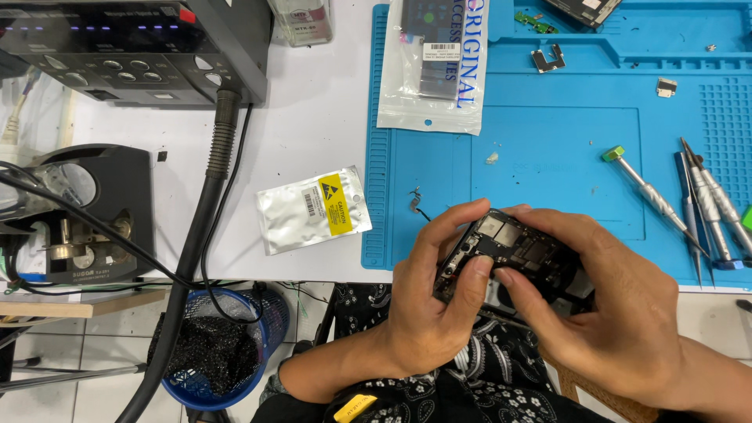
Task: The person uses a screwdriver to remove screws from the internal frame of a disassembled smartphone. They then use a green plastic spudger to pry and disconnect internal components and ribbon cables.
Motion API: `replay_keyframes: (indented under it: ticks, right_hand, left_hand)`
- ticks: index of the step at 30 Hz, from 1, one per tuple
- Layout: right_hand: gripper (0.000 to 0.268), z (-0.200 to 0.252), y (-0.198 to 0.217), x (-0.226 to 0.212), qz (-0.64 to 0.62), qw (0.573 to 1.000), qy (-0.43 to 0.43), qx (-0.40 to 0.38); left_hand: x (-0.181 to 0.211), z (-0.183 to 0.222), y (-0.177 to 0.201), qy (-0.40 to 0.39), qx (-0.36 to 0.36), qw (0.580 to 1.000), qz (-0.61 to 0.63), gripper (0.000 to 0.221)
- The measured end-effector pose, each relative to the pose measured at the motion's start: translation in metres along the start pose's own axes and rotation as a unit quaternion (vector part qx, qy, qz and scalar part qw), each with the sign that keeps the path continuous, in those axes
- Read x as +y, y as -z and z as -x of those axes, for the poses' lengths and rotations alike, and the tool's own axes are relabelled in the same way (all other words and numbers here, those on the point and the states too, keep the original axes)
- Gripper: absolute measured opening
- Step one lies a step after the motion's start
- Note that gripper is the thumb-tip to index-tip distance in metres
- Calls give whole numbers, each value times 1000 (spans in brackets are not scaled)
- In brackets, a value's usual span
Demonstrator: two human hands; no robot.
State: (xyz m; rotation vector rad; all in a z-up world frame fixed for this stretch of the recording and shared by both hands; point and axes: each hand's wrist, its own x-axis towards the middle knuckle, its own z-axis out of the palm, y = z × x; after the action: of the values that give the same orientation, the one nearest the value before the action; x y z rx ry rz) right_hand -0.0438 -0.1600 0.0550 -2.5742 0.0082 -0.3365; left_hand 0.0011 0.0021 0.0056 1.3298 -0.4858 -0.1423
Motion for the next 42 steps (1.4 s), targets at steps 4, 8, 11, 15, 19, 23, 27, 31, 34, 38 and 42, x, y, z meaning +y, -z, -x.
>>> replay_keyframes:
  ticks: [4,8,11,15,19,23,27,31,34,38,42]
  right_hand:
    - [46,-1,0,-1,-39,999,13,4]
    - [43,-2,-1,-5,-58,998,8,16]
    - [45,-1,-2,-5,-53,998,-13,17]
    - [45,1,-3,-3,-65,998,-8,16]
    - [45,0,-3,-2,-43,999,-17,14]
    - [46,-2,-6,2,-38,999,-35,-3]
    - [45,-10,-7,3,-50,999,-19,-4]
    - [47,-11,-9,7,-65,998,-25,-13]
    - [47,-10,-9,8,-63,998,-23,-14]
    - [46,-10,-10,6,-71,997,-3,-2]
    - [46,-11,-12,9,-68,998,0,-4]
  left_hand:
    - [0,1,-1,10,3,1000,-9,43]
    - [-3,2,-2,-8,8,1000,-13,42]
    - [-3,3,-2,-9,3,1000,-1,40]
    - [-1,2,-1,-3,0,1000,-11,41]
    - [1,0,0,11,-8,1000,-23,44]
    - [2,-3,1,55,-7,998,-33,46]
    - [0,-8,1,62,-6,997,-41,48]
    - [-2,-10,2,52,-16,998,-38,47]
    - [-1,-10,2,52,-17,998,-34,47]
    - [-2,-11,1,40,-7,999,-26,45]
    - [-2,-12,2,44,-5,999,-24,45]
